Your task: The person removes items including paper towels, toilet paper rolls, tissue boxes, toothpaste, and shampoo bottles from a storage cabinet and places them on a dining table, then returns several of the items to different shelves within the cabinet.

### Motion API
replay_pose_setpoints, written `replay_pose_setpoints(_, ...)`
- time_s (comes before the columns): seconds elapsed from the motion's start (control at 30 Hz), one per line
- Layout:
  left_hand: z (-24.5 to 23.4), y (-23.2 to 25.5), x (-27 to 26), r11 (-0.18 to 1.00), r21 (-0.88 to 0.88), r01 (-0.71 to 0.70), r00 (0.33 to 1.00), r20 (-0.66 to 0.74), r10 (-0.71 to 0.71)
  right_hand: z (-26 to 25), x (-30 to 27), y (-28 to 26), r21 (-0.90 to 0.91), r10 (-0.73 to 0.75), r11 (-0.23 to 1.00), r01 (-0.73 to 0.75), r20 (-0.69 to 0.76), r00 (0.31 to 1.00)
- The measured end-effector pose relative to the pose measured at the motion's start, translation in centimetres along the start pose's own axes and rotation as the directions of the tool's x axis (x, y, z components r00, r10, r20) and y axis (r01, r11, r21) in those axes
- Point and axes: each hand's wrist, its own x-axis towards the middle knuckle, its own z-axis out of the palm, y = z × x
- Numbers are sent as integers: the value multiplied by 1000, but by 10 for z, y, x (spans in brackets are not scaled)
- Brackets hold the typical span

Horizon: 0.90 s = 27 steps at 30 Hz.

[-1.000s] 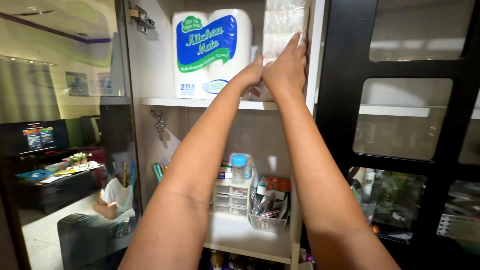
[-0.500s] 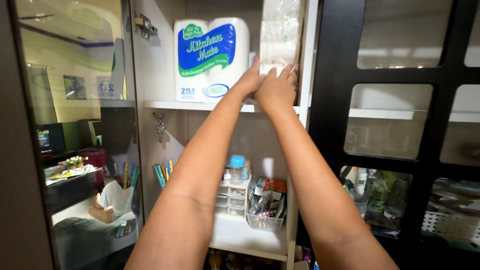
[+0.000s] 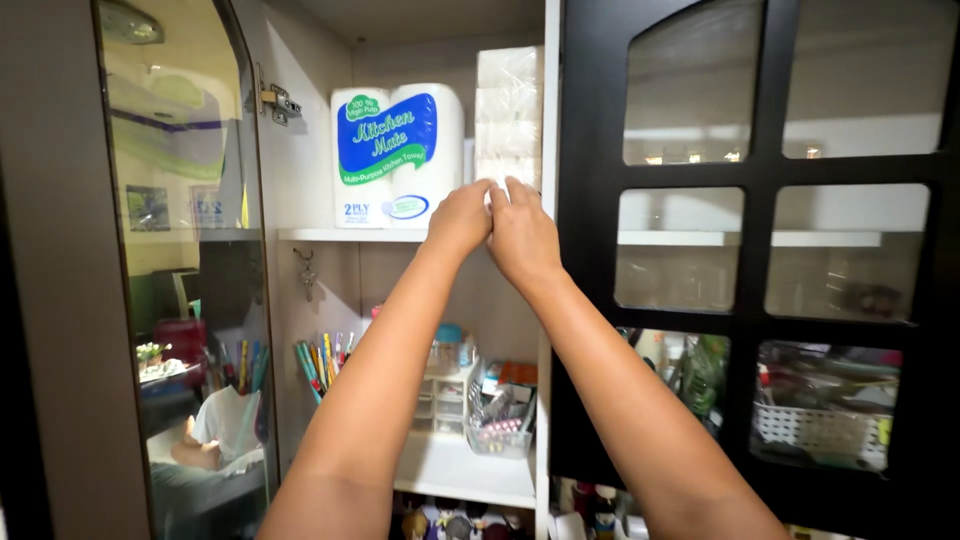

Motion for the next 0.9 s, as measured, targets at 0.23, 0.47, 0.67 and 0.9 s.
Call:
replay_pose_setpoints(0.23,-18,56,-101,988,151,-25,992,-121,44,-92,-44,-7,22,-118,993,119,-58,991)
replay_pose_setpoints(0.47,-36,116,-218,996,-19,82,997,-3,-82,-200,-117,-34,-15,-62,998,63,74,995)
replay_pose_setpoints(0.67,-56,170,-328,985,-149,85,987,148,-62,-313,-208,-57,-87,74,995,-57,206,976)
replay_pose_setpoints(0.9,-72,253,-447,837,-514,-188,900,250,356,-430,-311,-95,-326,394,897,-299,283,875)
